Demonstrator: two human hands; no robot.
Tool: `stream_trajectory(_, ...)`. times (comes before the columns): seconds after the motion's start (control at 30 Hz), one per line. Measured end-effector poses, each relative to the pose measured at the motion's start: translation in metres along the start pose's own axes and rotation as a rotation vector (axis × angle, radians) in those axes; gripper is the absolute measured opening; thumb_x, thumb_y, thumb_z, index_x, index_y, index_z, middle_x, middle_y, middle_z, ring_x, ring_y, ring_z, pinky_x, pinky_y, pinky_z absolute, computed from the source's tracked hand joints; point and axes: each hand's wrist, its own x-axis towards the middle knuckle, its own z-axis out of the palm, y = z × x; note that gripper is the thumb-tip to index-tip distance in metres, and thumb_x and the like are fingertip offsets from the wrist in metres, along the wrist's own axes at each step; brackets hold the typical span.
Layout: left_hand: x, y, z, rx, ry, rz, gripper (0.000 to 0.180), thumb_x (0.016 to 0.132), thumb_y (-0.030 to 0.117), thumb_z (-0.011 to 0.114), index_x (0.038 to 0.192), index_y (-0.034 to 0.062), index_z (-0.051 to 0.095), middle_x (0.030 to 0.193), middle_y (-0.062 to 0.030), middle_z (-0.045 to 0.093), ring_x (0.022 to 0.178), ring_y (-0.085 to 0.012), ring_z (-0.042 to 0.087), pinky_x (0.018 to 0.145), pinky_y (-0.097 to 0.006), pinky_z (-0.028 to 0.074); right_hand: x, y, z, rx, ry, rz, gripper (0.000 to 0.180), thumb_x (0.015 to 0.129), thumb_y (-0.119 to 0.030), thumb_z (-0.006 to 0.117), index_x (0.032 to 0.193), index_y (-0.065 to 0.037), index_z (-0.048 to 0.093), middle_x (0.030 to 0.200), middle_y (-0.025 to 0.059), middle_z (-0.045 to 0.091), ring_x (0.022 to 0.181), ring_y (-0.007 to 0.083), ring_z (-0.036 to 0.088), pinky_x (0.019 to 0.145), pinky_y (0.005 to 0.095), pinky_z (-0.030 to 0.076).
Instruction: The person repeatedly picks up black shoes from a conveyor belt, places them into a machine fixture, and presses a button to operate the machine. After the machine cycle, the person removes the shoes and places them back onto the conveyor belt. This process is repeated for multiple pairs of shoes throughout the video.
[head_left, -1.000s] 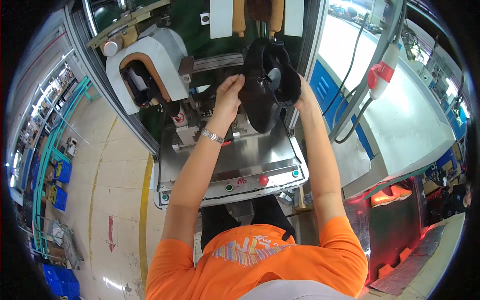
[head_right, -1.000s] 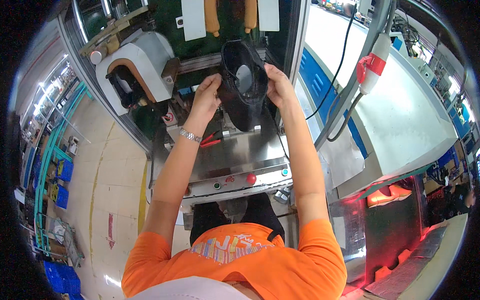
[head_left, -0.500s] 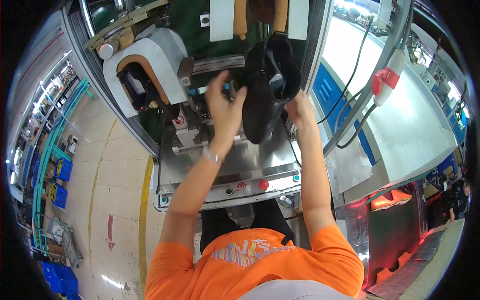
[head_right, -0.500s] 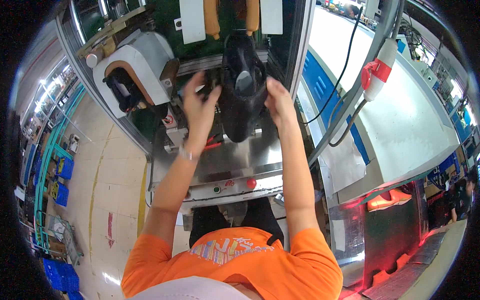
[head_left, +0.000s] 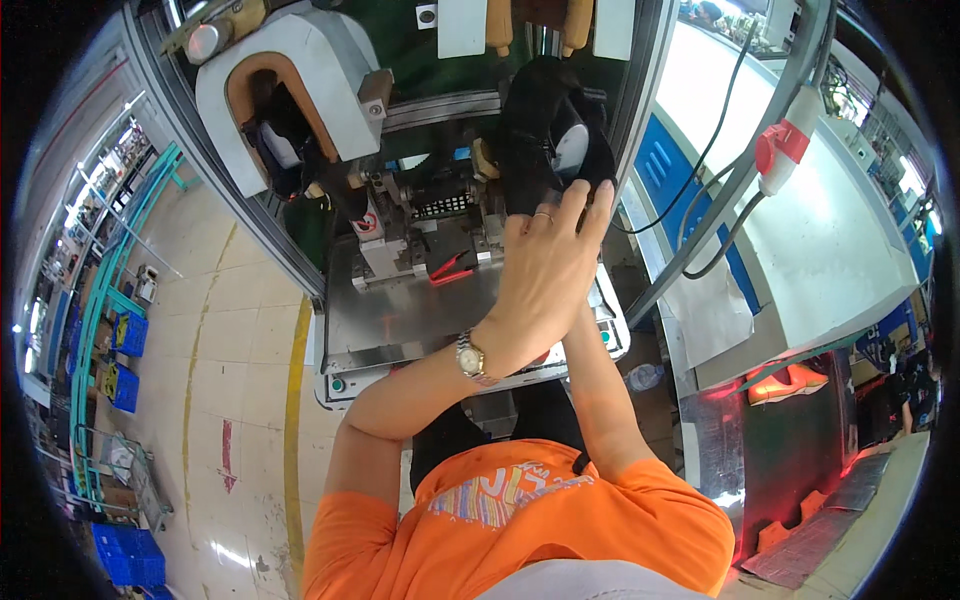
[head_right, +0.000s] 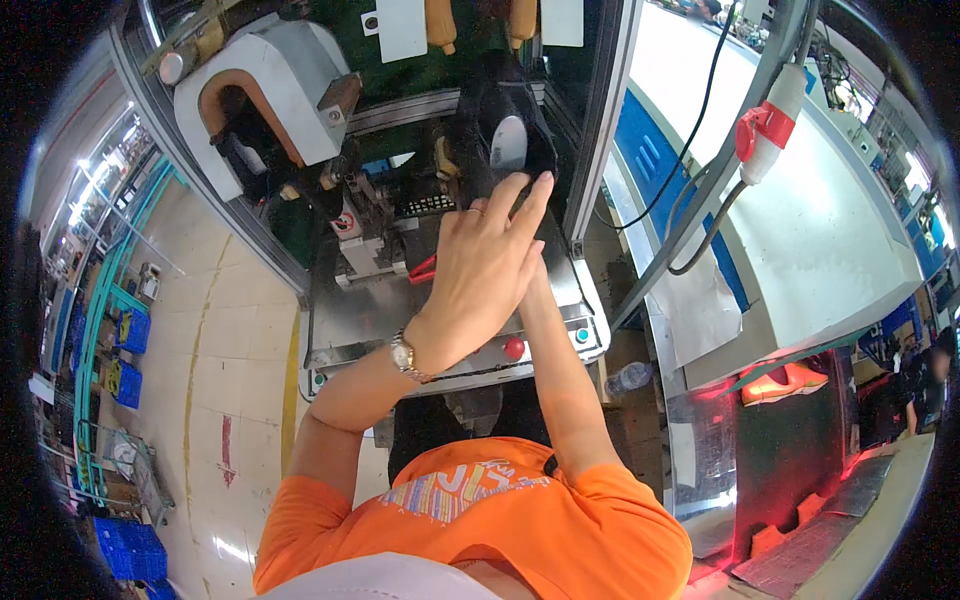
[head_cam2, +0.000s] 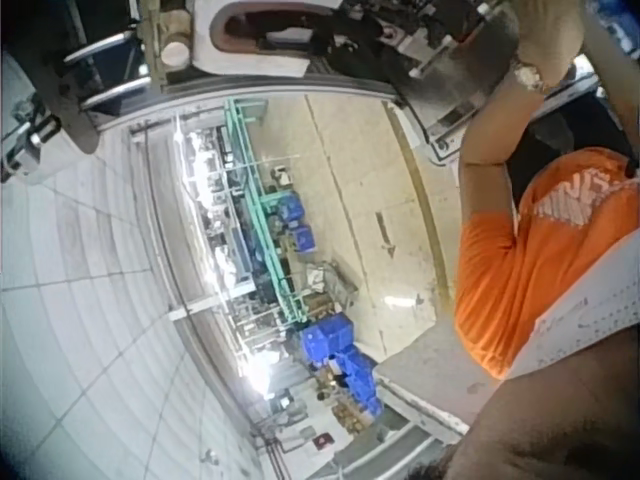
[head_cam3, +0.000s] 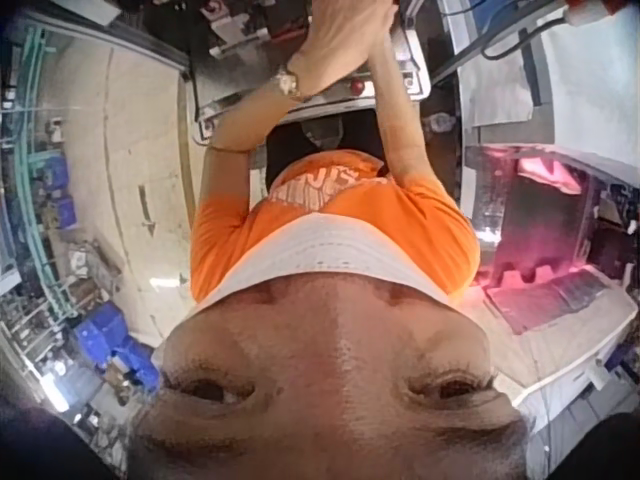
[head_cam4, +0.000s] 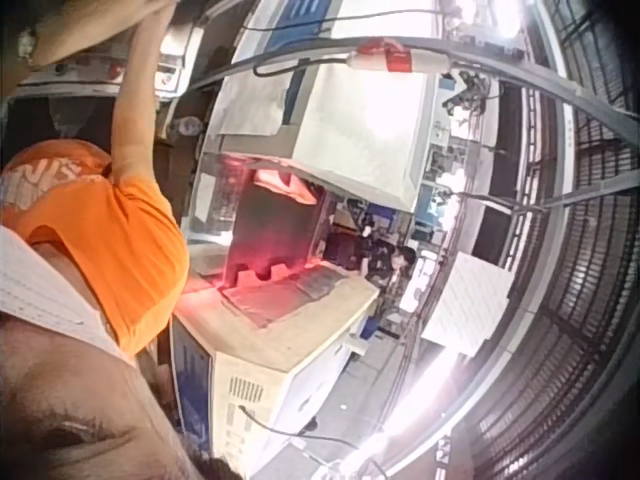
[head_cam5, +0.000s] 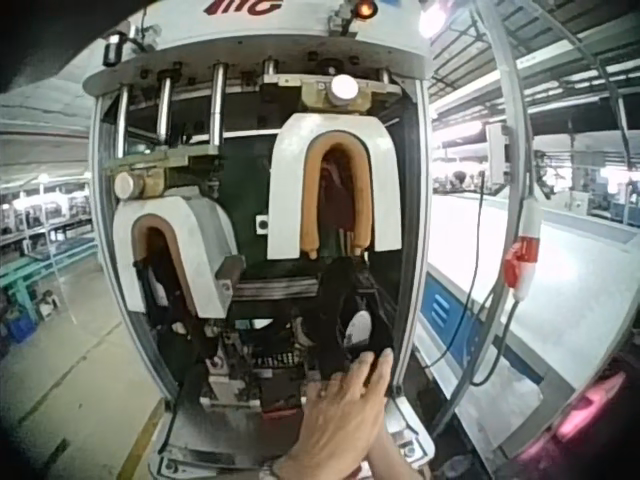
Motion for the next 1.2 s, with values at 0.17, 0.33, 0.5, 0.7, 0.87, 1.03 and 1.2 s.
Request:
stream_trajectory(0.17,-0.012,-0.003,0.024,0.076,-0.001,-0.062,0.065,0.077,0.014,0.059,0.137,0.0134,0.035,0.125,-0.0098,0.042,0.095,-0.0289,0.05,0.079,-0.042,0.039,0.011,0.004,-0.008,-0.051,0.064,-0.046,0.033,0.088,-0.03,0.057,0.109,-0.005,0.057,0.103,0.006,0.062,0.091,0.0203,0.059,0.09,0.0379,0.043)
stream_trajectory(0.33,-0.018,-0.004,0.038,0.022,0.039,-0.092,0.067,0.076,0.011,0.059,0.138,0.0156,0.034,0.127,-0.0095,0.041,0.096,-0.0296,0.051,0.079,-0.042,0.039,0.015,0.004,-0.018,-0.098,0.12,-0.076,0.032,0.087,-0.028,0.058,0.109,-0.005,0.057,0.102,0.0059,0.062,0.091,0.0201,0.059,0.088,0.0365,0.043)
stream_trajectory(0.5,-0.018,-0.005,0.041,0.013,0.042,-0.092,0.069,0.074,0.01,0.06,0.138,0.0158,0.034,0.127,-0.0099,0.041,0.098,-0.0295,0.05,0.08,-0.042,0.039,0.01,0.013,-0.024,-0.115,0.153,-0.083,0.032,0.086,-0.027,0.059,0.109,-0.004,0.058,0.101,0.0058,0.062,0.091,0.0198,0.059,0.087,0.0351,0.044)
stream_trajectory(0.7,-0.017,-0.008,0.044,-0.018,0.002,-0.09,0.069,0.072,0.008,0.06,0.137,0.0167,0.037,0.123,-0.009,0.043,0.097,-0.0262,0.05,0.081,-0.039,0.037,0.011,0.016,-0.03,-0.13,0.192,-0.107,0.032,0.085,-0.026,0.061,0.109,-0.004,0.058,0.101,0.0058,0.062,0.09,0.0195,0.059,0.085,0.0334,0.044)
stream_trajectory(0.87,-0.026,-0.011,0.046,-0.103,0.004,-0.107,0.066,0.072,0.005,0.058,0.135,0.0159,0.041,0.121,-0.0108,0.044,0.09,-0.022,0.052,0.078,-0.038,0.039,0.008,0.017,-0.032,-0.146,0.209,-0.115,0.032,0.085,-0.024,0.062,0.109,-0.004,0.058,0.1,0.0057,0.062,0.09,0.0193,0.059,0.084,0.032,0.045)
stream_trajectory(1.03,-0.022,-0.011,0.04,-0.165,-0.012,-0.104,0.062,0.075,0.003,0.057,0.134,0.014,0.042,0.121,-0.0125,0.045,0.088,-0.0227,0.055,0.08,-0.038,0.042,0.023,0.018,-0.035,-0.175,0.218,-0.118,0.032,0.084,-0.023,0.063,0.109,-0.004,0.058,0.099,0.0056,0.062,0.09,0.019,0.059,0.082,0.0306,0.046)
stream_trajectory(1.2,-0.015,-0.024,0.013,-0.412,-0.077,-0.007,0.045,0.077,0.004,0.059,0.121,0.0084,0.054,0.115,-0.0102,0.053,0.087,-0.0258,0.06,0.077,-0.036,0.048,0.055,0.005,-0.034,-0.288,0.242,-0.118,0.032,0.083,-0.022,0.064,0.109,-0.004,0.059,0.099,0.0055,0.062,0.09,0.0188,0.059,0.081,0.0292,0.046)
